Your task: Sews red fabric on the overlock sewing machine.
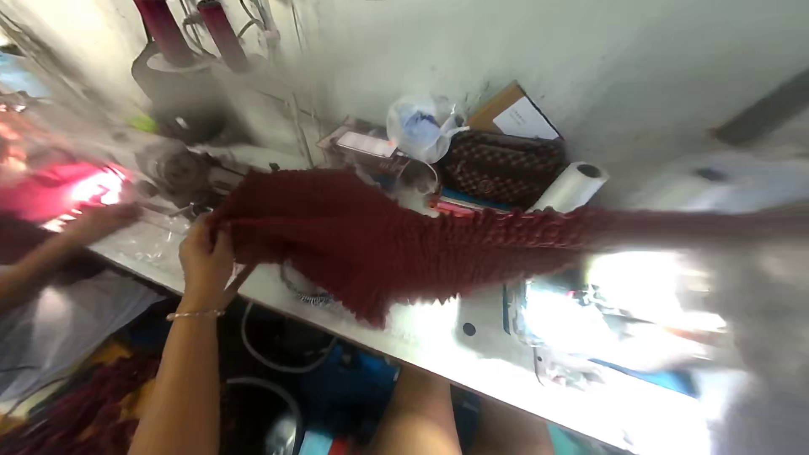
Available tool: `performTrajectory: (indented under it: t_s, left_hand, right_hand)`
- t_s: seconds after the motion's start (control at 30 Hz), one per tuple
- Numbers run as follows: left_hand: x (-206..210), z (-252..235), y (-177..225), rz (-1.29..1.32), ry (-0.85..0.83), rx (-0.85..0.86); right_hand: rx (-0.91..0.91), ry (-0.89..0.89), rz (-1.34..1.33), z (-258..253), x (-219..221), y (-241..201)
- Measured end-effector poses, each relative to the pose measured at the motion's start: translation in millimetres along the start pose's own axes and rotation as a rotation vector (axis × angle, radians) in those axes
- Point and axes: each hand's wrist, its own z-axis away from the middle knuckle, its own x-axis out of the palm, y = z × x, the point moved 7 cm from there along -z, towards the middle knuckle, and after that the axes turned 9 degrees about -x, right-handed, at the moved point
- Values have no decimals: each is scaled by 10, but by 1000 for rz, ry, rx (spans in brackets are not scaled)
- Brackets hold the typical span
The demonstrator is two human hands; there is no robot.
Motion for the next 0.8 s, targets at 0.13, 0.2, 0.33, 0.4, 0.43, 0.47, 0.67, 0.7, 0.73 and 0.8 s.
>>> performTrajectory:
  t_s: [0.13, 0.2, 0.33, 0.4, 0.43, 0.47, 0.67, 0.7, 0.73, 0.8]
  left_hand:
    - [167, -406, 255, -60, -24, 18]
    - [137, -769, 499, -136, -29, -47]
    - [-251, -1178, 1358, -165, 138, 76]
    - [-399, -1223, 1665, -177, 259, 296]
    - [-420, -1207, 1722, -206, 279, 376]
    - [-407, -1147, 1714, -241, 272, 438]
    - [250, -236, 485, -435, -71, 482]
    - [416, -34, 219, -442, -141, 474]
    - [548, 156, 13, -438, -203, 463]
    - [686, 482, -152, -399, -230, 454]
  right_hand:
    - [99, -137, 49, 135, -68, 552]
    - [67, -119, 76, 5, 28, 735]
    - [-61, -14, 40, -382, 32, 586]
    - [-127, -17, 14, -347, -13, 527]
    - [-144, -51, 9, -245, -13, 545]
    - [-163, -113, 33, -97, 12, 585]
    - [299, -976, 374, 1346, 452, 1480]
    - [346, -1120, 412, 1489, 564, 1665]
    - [348, -1190, 442, 1519, 712, 1751]
    - [193, -1129, 437, 1277, 1113, 1641]
